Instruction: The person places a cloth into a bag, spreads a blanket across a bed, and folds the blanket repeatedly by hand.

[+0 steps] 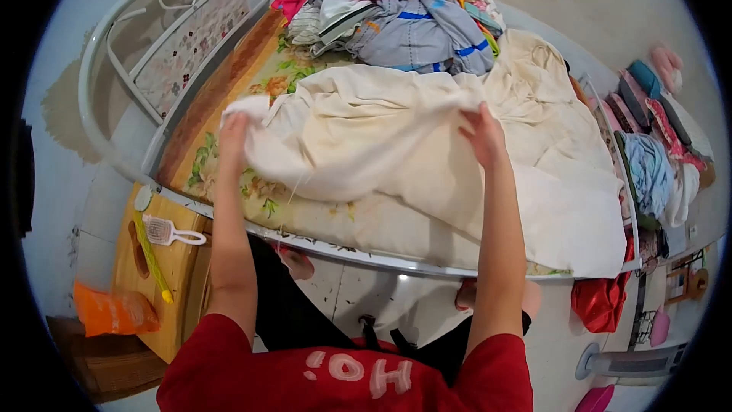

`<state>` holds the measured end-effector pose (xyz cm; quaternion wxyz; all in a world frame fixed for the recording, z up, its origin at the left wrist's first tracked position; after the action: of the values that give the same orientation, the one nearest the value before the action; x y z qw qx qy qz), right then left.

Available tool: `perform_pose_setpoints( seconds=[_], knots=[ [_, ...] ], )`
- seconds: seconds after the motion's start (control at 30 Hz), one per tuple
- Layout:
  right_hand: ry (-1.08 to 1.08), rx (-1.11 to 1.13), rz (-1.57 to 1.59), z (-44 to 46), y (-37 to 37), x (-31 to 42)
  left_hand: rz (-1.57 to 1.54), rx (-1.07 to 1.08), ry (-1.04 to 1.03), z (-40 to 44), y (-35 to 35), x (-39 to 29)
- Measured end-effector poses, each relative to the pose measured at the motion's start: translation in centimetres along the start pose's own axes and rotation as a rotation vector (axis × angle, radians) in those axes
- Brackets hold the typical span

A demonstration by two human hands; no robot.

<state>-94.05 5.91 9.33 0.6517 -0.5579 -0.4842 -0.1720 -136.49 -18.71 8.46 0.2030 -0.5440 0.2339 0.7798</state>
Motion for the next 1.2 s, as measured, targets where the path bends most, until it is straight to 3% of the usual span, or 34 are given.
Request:
perform_pose_setpoints(
  seconds=[0.03, 0.07, 0.13, 0.17, 0.23, 0.27, 0.33, 0.37, 0.43, 0.47, 0.53, 0.6, 0.67, 0.7, 0.77, 0.8, 0.87, 0.93, 0.97, 1.0, 1.07, 1.1, 1.13, 1.2],
  knots=[
    [0.251, -0.299, -0.078, 1.2, -0.7, -0.3, 0.187, -0.03, -0.249, 0.1, -1.1, -0.1],
    [0.239, -0.297, -0.085, 2.4, -0.7, -1.8, 0.19, -0.034, -0.236, 0.0, -1.8, 0.4],
    [0.651, -0.595, -0.68, 4.3, 0.6, -5.7, 0.673, -0.099, -0.592, -1.0, -2.9, -0.3],
    [0.631, -0.54, -0.787, 3.9, 0.4, -8.7, 0.682, -0.099, -0.58, -1.1, -3.2, 0.3],
    [0.823, -0.269, -1.098, -1.0, -6.0, -14.2, 0.541, -0.115, -0.536, -0.6, -3.6, 1.4],
    [0.782, -0.114, -1.105, -2.6, -8.2, -16.8, 0.547, -0.11, -0.536, -0.4, -3.7, 2.1],
    [0.781, 0.143, -1.164, -4.2, -11.7, -21.9, 0.803, 0.02, -0.083, 0.4, -3.7, 4.1],
    [0.766, 0.272, -1.222, -4.7, -13.5, -23.4, 0.809, 0.029, -0.087, 0.6, -3.8, 3.8],
    [0.723, 0.289, -1.284, -4.8, -16.9, -24.2, 0.986, 0.387, 0.172, 1.1, -4.2, 3.3],
    [0.682, 0.318, -1.348, -4.5, -18.1, -24.5, 0.987, 0.388, 0.17, 1.6, -4.1, 3.5],
    [0.726, 0.27, -1.404, -2.1, -18.2, -26.3, 0.861, 0.929, 0.515, 1.3, -3.8, 5.2],
    [0.836, 0.271, -1.534, 0.5, -17.7, -27.3, 0.877, 0.962, 0.579, 1.4, -2.7, 5.9],
    [0.727, 0.207, -1.382, 0.4, -18.3, -26.9, 0.966, 0.34, 0.033, 2.5, -1.1, 5.0],
    [0.683, 0.173, -1.26, -1.3, -19.7, -25.2, 0.964, 0.337, 0.039, 2.7, -0.5, 5.0],
    [0.574, 0.173, -1.048, -5.2, -21.5, -22.3, 0.817, 0.078, 0.08, 3.7, 1.0, 4.9],
    [0.415, 0.175, -1.003, -7.1, -21.6, -21.5, 0.738, -0.052, 0.098, 4.2, 1.6, 4.8],
    [0.207, 0.221, -0.931, -10.5, -21.0, -21.3, 0.671, -0.016, 0.082, 4.2, 1.5, 6.3],
    [0.025, 0.312, -0.849, -13.1, -19.4, -22.2, 0.822, 0.1, 0.007, 3.5, 0.4, 6.7],
    [-0.096, 0.364, -0.802, -13.9, -18.3, -22.9, 0.848, 0.201, 0.068, 3.3, -0.3, 8.0],
    [-0.096, 0.352, -0.809, -14.4, -17.7, -23.0, 0.839, 0.211, 0.066, 3.0, -0.7, 7.8],
    [-0.292, 0.547, -0.827, -15.3, -16.9, -23.2, 0.926, 0.428, 0.122, 1.9, -2.1, 7.5],
    [-0.472, 0.64, -0.952, -15.2, -16.5, -23.2, 0.921, 0.43, 0.12, 1.8, -2.7, 8.2],
    [-0.47, 0.638, -0.953, -14.5, -16.5, -22.5, 0.888, 0.469, 0.113, 1.7, -3.4, 9.1],
    [-0.705, 0.896, -0.863, -13.1, -17.2, -21.2, 0.859, 0.511, 0.104, 1.3, -4.4, 9.9]
  ],
)
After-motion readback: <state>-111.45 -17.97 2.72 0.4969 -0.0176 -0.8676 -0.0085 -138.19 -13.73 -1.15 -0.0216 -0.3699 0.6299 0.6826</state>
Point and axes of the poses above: each hand's wrist, its own z-axis towards the middle knuckle, its own y-axis out of the back of the hand, x = y × z, the point moved 2 cm from there along z, towards the middle knuckle, and after that the axes turned 9 degrees about z, right-handed, at the moved point
